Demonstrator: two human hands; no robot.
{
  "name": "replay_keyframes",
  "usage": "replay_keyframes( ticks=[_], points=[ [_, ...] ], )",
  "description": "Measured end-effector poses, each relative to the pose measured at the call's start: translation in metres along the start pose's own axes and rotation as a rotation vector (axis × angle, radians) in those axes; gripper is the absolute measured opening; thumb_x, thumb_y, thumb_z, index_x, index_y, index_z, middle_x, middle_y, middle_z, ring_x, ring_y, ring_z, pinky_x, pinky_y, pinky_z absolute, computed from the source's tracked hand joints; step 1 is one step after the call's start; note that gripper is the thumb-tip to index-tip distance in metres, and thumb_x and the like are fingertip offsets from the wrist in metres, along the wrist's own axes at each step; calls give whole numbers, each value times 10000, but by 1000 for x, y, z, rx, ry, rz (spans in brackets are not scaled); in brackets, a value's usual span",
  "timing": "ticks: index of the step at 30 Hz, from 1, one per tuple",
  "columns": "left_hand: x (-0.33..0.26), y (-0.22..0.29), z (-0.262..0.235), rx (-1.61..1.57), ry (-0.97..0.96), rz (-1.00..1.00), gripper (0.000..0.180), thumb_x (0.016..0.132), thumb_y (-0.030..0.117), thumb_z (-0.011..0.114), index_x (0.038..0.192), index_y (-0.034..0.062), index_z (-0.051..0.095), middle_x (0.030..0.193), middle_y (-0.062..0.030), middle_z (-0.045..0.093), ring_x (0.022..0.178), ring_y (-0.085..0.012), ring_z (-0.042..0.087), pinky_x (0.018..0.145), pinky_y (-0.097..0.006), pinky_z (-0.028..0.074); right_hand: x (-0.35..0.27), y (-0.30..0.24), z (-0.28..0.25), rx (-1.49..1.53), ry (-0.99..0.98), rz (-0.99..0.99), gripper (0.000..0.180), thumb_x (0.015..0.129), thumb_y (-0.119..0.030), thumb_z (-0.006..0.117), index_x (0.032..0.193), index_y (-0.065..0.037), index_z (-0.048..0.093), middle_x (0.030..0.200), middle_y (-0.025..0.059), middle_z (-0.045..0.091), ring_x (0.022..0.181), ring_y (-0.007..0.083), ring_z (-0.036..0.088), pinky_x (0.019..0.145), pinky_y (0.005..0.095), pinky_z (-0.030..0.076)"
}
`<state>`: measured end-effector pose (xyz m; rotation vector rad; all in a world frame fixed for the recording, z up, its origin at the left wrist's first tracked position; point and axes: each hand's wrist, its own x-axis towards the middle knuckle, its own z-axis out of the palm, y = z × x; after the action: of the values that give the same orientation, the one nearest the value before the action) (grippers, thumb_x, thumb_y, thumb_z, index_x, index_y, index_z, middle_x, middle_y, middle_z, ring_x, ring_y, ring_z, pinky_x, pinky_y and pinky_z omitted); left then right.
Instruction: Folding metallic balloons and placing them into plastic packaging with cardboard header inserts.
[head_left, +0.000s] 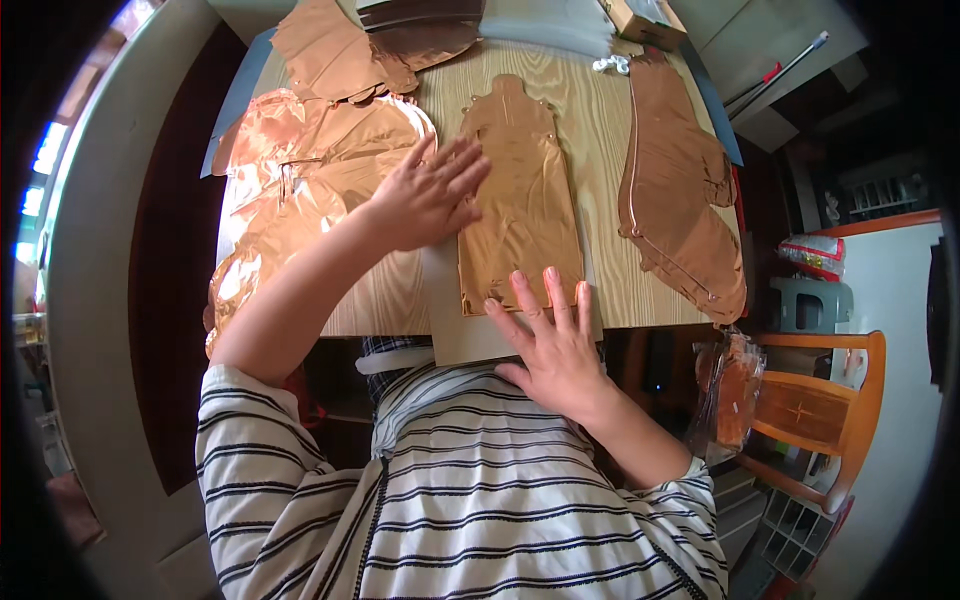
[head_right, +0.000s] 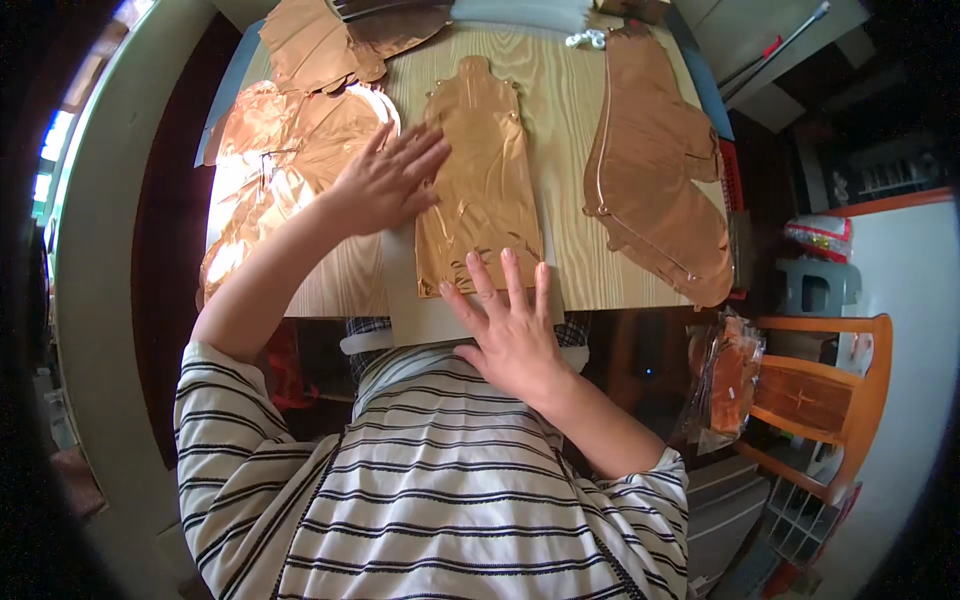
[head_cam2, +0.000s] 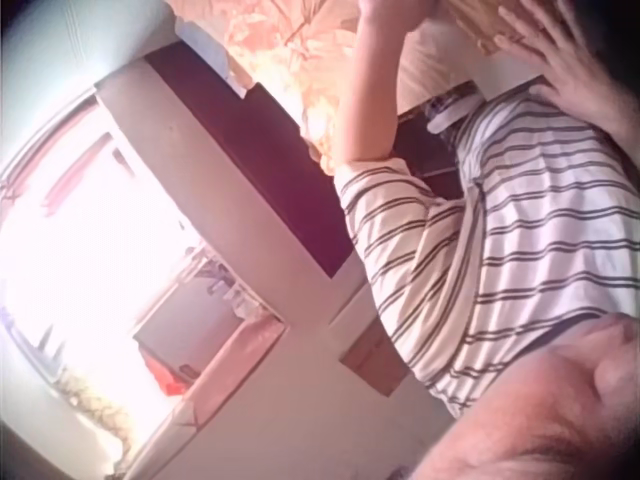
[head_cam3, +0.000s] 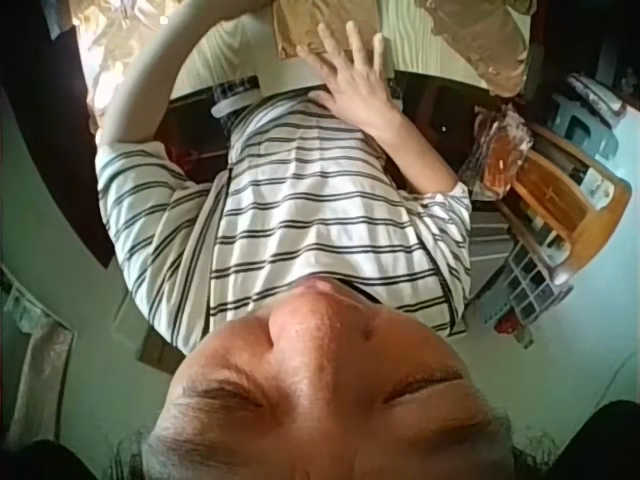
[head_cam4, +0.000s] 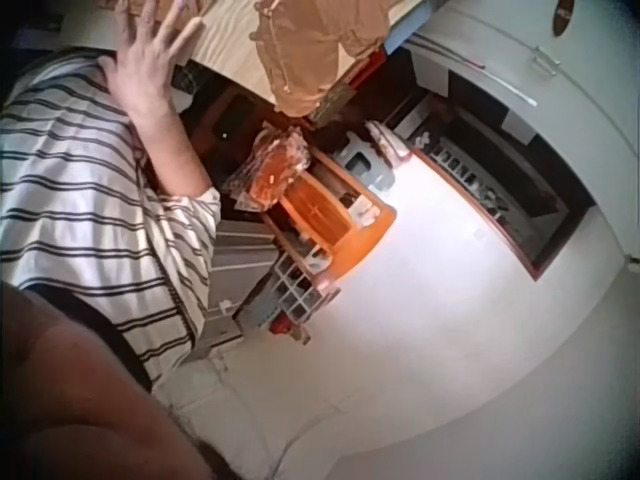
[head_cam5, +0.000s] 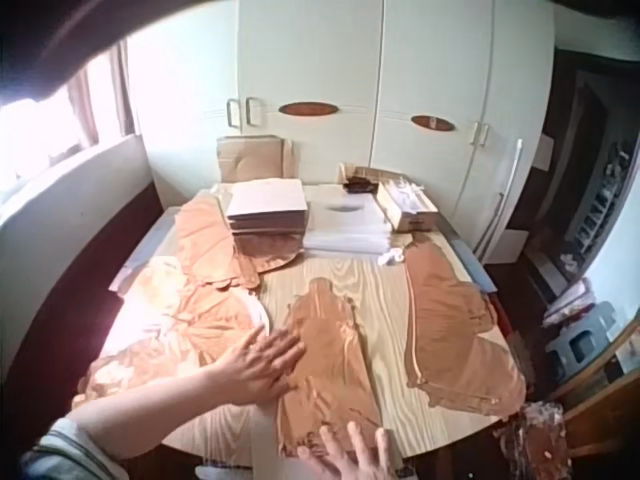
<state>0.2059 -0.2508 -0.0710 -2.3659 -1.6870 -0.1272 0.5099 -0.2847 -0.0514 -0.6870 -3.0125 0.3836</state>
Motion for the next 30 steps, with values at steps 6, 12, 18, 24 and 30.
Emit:
replay_keyframes(
  ticks=[6,12,18,24,30],
  points=[
    [38,-31,1,227,-80,-290,653,963,470,563,1480,81,474,1550,-95,454,1510,-274,285,1248,-542,113,0,0,5,-85,17,-8,789,842,-237,714,1562,-253,390,1655,156,204,1490,505,188,1135,765,161],
    [16,23,-52,-318,255,-355,469,869,258,713,1289,77,606,1215,-117,657,1096,-319,625,1034,-496,412,1,5,12,-134,128,-29,684,865,-98,599,1519,-246,459,1624,171,268,1432,515,306,1112,761,235],
    [-109,117,-91,-884,358,-679,166,899,44,683,756,16,602,679,-73,594,616,-168,582,548,-315,424,-15,-6,-6,-32,296,-53,578,910,-113,554,1470,-256,531,1513,178,454,1349,476,444,1119,701,292],
    [-124,133,-100,-2314,79,-1247,591,1009,449,591,1368,7,432,1153,-133,644,951,-211,703,812,-355,582,-44,-24,-19,73,279,-124,555,939,-136,528,1483,-247,524,1516,182,463,1351,443,463,1130,664,312],
    [-97,112,-74,-2067,94,-1228,613,844,53,797,1340,-6,440,1085,-120,669,919,-173,701,821,-313,588,-58,-33,-20,80,135,-207,530,943,-207,585,1470,-225,529,1554,182,433,1455,411,361,1199,616,217]
  ],
)
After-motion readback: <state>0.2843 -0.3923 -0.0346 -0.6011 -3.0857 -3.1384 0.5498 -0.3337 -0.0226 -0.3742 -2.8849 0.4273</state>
